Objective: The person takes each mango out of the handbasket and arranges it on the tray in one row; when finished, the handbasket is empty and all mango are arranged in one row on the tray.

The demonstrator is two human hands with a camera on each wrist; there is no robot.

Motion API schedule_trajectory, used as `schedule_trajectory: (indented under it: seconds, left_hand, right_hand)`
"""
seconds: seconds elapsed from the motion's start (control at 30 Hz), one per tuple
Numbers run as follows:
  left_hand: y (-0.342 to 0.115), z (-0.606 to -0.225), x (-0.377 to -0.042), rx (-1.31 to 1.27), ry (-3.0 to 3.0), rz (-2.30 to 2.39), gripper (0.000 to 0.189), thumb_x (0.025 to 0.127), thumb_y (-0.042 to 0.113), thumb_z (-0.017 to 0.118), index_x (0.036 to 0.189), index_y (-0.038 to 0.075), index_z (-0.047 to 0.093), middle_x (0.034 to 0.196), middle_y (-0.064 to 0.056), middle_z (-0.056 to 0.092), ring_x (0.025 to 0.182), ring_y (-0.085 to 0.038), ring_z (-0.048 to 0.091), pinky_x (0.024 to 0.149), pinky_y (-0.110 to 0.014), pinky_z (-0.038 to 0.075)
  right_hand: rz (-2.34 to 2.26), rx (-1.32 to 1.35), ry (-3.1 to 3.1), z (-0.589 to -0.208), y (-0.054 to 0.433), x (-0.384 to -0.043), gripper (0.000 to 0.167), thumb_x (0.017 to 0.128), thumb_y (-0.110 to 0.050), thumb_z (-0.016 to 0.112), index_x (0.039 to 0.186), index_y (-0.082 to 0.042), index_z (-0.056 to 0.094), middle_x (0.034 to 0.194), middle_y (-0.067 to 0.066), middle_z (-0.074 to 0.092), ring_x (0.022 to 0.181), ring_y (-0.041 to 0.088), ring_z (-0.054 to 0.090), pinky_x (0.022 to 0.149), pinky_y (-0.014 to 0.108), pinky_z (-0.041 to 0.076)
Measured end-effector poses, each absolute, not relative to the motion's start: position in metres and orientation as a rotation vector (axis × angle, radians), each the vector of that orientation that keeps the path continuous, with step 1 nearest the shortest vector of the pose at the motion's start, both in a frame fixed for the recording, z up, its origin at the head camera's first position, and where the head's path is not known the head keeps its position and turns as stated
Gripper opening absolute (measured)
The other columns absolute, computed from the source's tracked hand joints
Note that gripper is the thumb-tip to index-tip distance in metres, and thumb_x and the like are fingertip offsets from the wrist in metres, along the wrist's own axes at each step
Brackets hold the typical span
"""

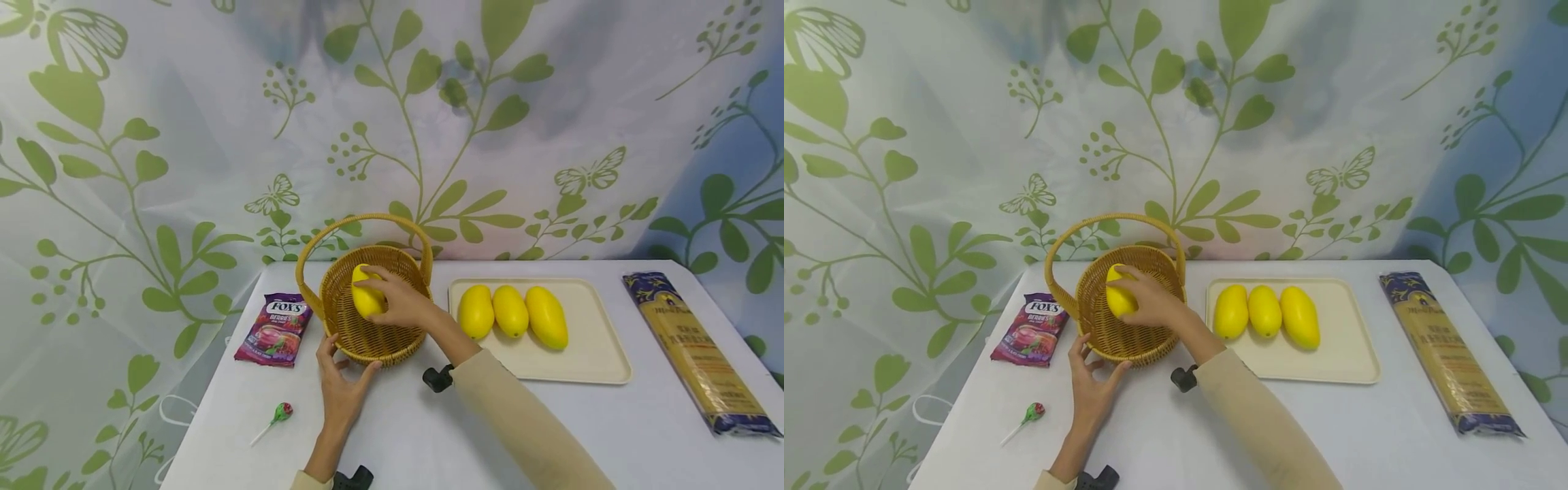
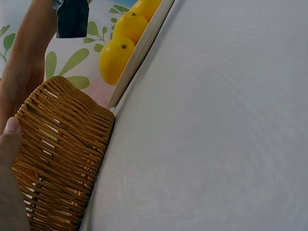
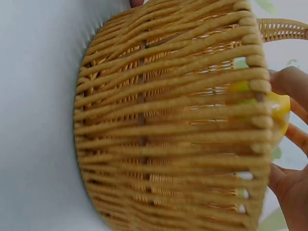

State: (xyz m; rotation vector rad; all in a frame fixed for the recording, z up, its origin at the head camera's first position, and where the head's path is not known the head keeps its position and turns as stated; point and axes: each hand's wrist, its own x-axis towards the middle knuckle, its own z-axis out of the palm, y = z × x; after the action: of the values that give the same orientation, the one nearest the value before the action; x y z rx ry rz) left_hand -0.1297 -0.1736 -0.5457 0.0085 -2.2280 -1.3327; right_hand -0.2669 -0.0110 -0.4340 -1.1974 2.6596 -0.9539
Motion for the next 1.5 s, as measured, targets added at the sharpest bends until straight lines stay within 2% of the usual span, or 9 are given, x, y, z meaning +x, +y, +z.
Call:
schedule_trajectory:
  seconds: [0.27,0.53,0.73,0.9,1.03,1.17,1.37,1.5]
  left_hand:
    - [-0.175,-0.544,-0.129,0.008,-2.214,-1.325,0.092,0.073,0.022,0.088,0.144,0.005,0.032,0.153,-0.014,0.033,0.128,-0.033,0.046,0.083,-0.045,0.051]
    - [-0.168,-0.537,-0.126,0.006,-2.169,-1.33,0.09,0.071,0.007,0.087,0.144,0.004,0.034,0.149,-0.025,0.034,0.125,-0.045,0.045,0.08,-0.054,0.049]
    - [-0.171,-0.541,-0.128,0.002,-2.195,-1.315,0.091,0.072,0.017,0.088,0.145,0.008,0.033,0.152,-0.018,0.034,0.127,-0.037,0.046,0.081,-0.048,0.05]
    - [-0.173,-0.543,-0.127,-0.002,-2.199,-1.318,0.092,0.072,0.021,0.088,0.144,0.006,0.034,0.154,-0.014,0.032,0.127,-0.033,0.046,0.082,-0.043,0.05]
    - [-0.168,-0.535,-0.126,-0.013,-2.173,-1.33,0.091,0.072,0.014,0.088,0.144,0.006,0.034,0.153,-0.021,0.031,0.125,-0.039,0.045,0.081,-0.046,0.049]
    - [-0.163,-0.53,-0.124,-0.023,-2.149,-1.344,0.089,0.071,0.008,0.086,0.143,0.003,0.034,0.15,-0.027,0.031,0.124,-0.045,0.044,0.08,-0.05,0.047]
    - [-0.168,-0.538,-0.126,0.007,-2.198,-1.349,0.09,0.073,0.02,0.087,0.145,0.006,0.033,0.155,-0.012,0.03,0.128,-0.035,0.045,0.084,-0.042,0.049]
    - [-0.172,-0.543,-0.128,-0.01,-2.202,-1.366,0.091,0.074,0.026,0.087,0.146,0.01,0.033,0.155,-0.01,0.03,0.13,-0.034,0.044,0.085,-0.04,0.05]
  right_hand:
    - [-0.992,-1.259,2.689,-0.429,0.003,-0.251,0.065,0.083,-0.024,0.077,0.142,-0.022,0.052,0.159,0.002,0.028,0.141,0.033,0.035,0.109,0.051,0.041]
    - [-1.014,-1.324,2.718,-0.422,0.023,-0.233,0.064,0.082,-0.023,0.079,0.141,-0.022,0.053,0.158,0.004,0.031,0.14,0.034,0.037,0.106,0.054,0.043]
    - [-1.046,-1.307,2.765,-0.412,0.052,-0.217,0.066,0.081,-0.022,0.08,0.141,-0.026,0.053,0.16,-0.001,0.029,0.14,0.033,0.036,0.104,0.054,0.045]
    - [-1.05,-1.329,2.816,-0.406,0.081,-0.205,0.067,0.079,-0.019,0.08,0.141,-0.025,0.053,0.159,0.0,0.029,0.14,0.032,0.036,0.103,0.052,0.047]
    - [-1.025,-1.305,2.869,-0.403,0.109,-0.199,0.069,0.079,-0.017,0.079,0.142,-0.026,0.052,0.159,0.0,0.03,0.141,0.03,0.036,0.103,0.05,0.047]
    - [-1.013,-1.241,2.937,-0.402,0.14,-0.197,0.072,0.077,-0.016,0.082,0.142,-0.025,0.052,0.158,0.003,0.031,0.141,0.032,0.035,0.103,0.054,0.045]
    - [-1.021,-1.087,3.023,-0.409,0.197,-0.201,0.072,0.073,-0.006,0.084,0.138,-0.016,0.055,0.157,0.008,0.033,0.137,0.041,0.036,0.102,0.063,0.041]
    - [-1.007,-0.996,3.083,-0.416,0.235,-0.202,0.071,0.071,-0.002,0.083,0.136,-0.012,0.056,0.156,0.011,0.033,0.134,0.046,0.037,0.096,0.069,0.041]
